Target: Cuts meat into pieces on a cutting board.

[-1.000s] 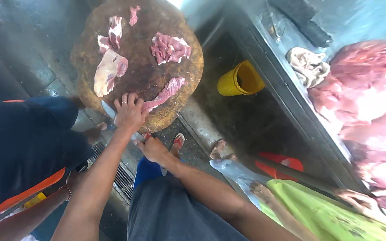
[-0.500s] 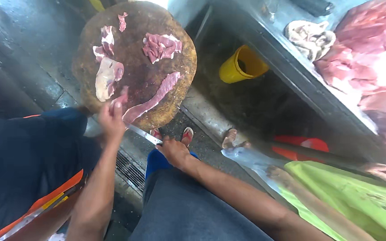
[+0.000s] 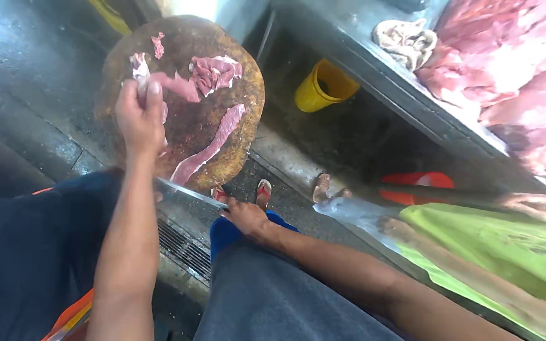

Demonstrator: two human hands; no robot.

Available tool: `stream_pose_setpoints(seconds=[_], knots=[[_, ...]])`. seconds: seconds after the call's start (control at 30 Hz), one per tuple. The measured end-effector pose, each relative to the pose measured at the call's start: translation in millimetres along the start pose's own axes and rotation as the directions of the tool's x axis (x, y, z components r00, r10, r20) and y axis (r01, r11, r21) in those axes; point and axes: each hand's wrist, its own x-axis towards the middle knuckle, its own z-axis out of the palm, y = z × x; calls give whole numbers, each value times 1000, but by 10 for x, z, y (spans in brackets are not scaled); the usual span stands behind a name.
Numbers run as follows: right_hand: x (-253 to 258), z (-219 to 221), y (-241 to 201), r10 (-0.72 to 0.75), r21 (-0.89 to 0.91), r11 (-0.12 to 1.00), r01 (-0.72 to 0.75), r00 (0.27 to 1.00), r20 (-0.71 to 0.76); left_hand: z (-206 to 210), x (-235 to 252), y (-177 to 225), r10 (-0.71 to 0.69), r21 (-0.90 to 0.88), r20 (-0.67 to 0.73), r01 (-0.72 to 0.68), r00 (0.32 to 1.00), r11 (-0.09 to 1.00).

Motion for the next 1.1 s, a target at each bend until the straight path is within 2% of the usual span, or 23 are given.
stream_pose_setpoints(seconds=[0.07,0.13,0.2,0.27,0.37,0.43,0.5,0.63,0.7,0.77,0.83,0.9,0.97,1.03,1.1], knots=[[-148,-88,250,19,39,999,-20,1000,2,38,346,-35,-178,336,159,117,971,935],[-230,-169,541,22,97,995,-19,999,-34,52,433,-155,-301,535,194,157,934,830],[-215,-293,828,35,197,980,-17,996,-88,15,184,-105,-362,579,145,217,921,786],[-185,-379,1123,59,291,957,-16,989,-138,87,-434,-51,-506,589,134,342,852,732],[-92,-463,1480,104,380,925,-24,976,-190,431,-1287,-342,-618,612,140,423,773,668],[-80,-510,1648,121,411,911,-39,977,-175,585,-1353,-338,-648,638,104,449,755,626],[-132,-528,1794,115,431,902,-30,978,-173,621,-1213,-285,-702,637,122,487,702,598],[-293,-596,2010,75,437,899,22,976,-203,682,-1156,-246,-697,653,102,481,710,585],[-381,-598,2133,71,468,883,33,977,-203,758,-1223,-160,-736,666,94,507,671,547],[-431,-573,2279,65,488,872,42,978,-200,814,-1264,-41,-743,631,126,525,657,571],[-451,-548,2426,63,518,854,50,978,-199,858,-1207,171,-698,513,203,533,686,673],[-441,-528,2536,74,554,831,51,977,-200,895,-1035,449,-623,319,245,544,743,776],[-427,-542,2592,86,590,806,51,976,-202,922,-799,729,-545,75,246,545,801,835],[-408,-597,2586,104,623,781,44,974,-199,908,-548,995,-450,-127,272,495,851,860],[-412,-682,2532,127,652,758,34,972,-198,882,-379,1253,-376,-256,298,452,878,854]])
